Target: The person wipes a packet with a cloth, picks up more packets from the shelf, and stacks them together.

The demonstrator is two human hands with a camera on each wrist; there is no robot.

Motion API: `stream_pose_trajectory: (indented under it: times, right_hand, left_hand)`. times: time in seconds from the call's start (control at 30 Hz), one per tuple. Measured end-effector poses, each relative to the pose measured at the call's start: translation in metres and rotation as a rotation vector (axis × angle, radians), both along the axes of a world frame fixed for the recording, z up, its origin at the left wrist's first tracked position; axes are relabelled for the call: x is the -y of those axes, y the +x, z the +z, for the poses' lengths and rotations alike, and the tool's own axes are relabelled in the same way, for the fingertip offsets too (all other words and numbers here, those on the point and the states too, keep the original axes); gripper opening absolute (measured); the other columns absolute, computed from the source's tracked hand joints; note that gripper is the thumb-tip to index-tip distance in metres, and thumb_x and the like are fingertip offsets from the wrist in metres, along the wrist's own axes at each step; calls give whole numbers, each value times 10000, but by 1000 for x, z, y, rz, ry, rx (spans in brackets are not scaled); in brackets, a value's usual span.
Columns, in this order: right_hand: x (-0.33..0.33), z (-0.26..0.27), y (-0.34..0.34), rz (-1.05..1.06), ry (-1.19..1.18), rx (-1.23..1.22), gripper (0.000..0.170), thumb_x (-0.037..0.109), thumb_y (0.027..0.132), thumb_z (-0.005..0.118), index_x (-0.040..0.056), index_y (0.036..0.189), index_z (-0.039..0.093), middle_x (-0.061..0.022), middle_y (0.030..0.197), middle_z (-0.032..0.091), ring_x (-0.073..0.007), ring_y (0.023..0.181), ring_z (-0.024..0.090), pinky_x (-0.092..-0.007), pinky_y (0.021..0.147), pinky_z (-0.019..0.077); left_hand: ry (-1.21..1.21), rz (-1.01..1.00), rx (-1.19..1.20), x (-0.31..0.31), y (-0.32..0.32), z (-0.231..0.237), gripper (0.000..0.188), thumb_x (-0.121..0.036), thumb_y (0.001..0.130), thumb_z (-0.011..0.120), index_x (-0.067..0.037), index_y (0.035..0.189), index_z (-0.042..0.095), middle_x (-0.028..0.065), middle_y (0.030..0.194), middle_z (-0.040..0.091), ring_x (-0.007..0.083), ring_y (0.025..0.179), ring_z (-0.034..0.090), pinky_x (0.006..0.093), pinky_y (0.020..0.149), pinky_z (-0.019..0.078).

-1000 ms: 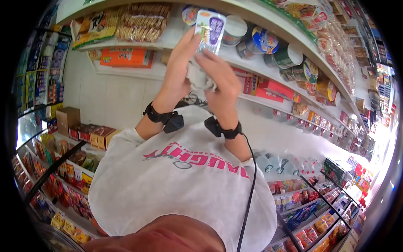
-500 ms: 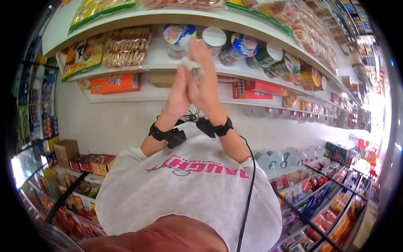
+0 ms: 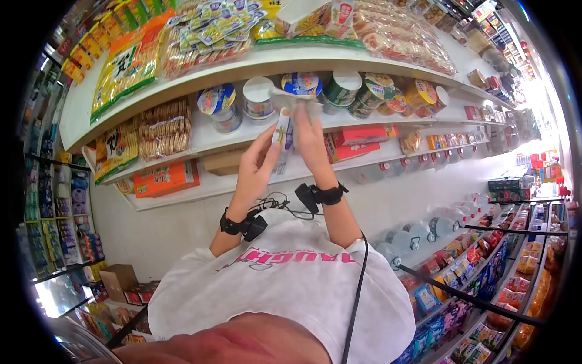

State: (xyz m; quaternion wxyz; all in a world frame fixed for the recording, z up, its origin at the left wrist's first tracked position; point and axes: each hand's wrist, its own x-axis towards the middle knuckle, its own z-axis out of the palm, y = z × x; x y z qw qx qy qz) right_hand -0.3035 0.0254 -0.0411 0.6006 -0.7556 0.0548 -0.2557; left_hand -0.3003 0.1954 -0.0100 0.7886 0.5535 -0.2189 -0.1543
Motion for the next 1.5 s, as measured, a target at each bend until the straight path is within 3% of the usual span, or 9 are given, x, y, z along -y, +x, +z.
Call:
stream_pose_trajectory:
  times: [0.07,0.3,0.57,0.77,1.03,1.23,1.33,1.4,1.5]
  right_hand:
    - [9,31,-12,96,1007,-40,433,202,992,700,12,1364,587,-120,1314,622,-190,1191,598,-333,984,485]
    - [49,43,-75,-23,240,-5,226,167,998,692,-17,1127,716,1,974,713,-48,875,595,-229,791,480]
    - [105,46,-114,-158,866,187,225,183,994,712,-1,1115,670,0,999,678,-50,886,581,-240,769,480]
    - [131,21,-148,-9,585,5,234,128,963,742,-5,1132,650,0,1025,667,-61,939,590,-231,815,482]
    - [190,0,-173,-226,399,20,232,96,975,716,-22,1170,670,-29,1060,692,-86,959,612,-247,858,496]
    - [181,23,-175,25,-36,106,485,49,990,641,6,1458,521,-109,1344,630,-152,1139,605,-300,992,470]
    - [176,18,-169,-118,-485,161,584,52,995,621,6,1541,417,-143,1470,548,-188,1275,556,-337,1072,429]
    - [178,18,-167,-149,-441,141,576,66,1010,606,-6,1542,396,-166,1501,511,-205,1348,514,-355,1106,402]
    - [180,0,-153,-23,400,34,472,93,1019,618,-27,1458,490,-157,1387,600,-164,1255,568,-316,1055,437]
  left_hand:
    - [21,39,-33,14,-4,9,393,-152,1052,600,28,1400,580,59,1165,686,73,1050,580,255,918,473]
    - [549,-31,119,69,-17,12,279,-209,1016,677,66,977,700,-27,807,669,43,726,498,261,618,434]
    - [490,157,439,142,-66,21,396,-272,1013,669,62,802,636,70,575,480,87,555,408,319,499,324]
    - [464,206,245,184,-85,13,417,-274,1014,670,70,785,620,69,581,475,96,569,357,316,503,319]
    - [453,61,274,219,-116,0,413,-245,1058,610,10,1377,546,107,1117,690,139,960,643,304,855,525]
    - [395,-138,-88,234,-124,-6,571,-440,1130,378,29,1443,472,100,1395,536,157,1294,480,326,1097,386]
    - [427,-96,-84,230,-126,9,528,-438,1127,391,5,1363,553,29,1229,605,91,1110,529,268,974,444]
    - [346,-66,-72,234,-125,7,446,-377,1118,462,1,1313,596,-32,1070,633,43,972,538,238,863,463]
    - [323,6,36,234,-129,10,350,-286,1099,534,9,1266,621,-37,1001,611,45,914,525,247,817,461]
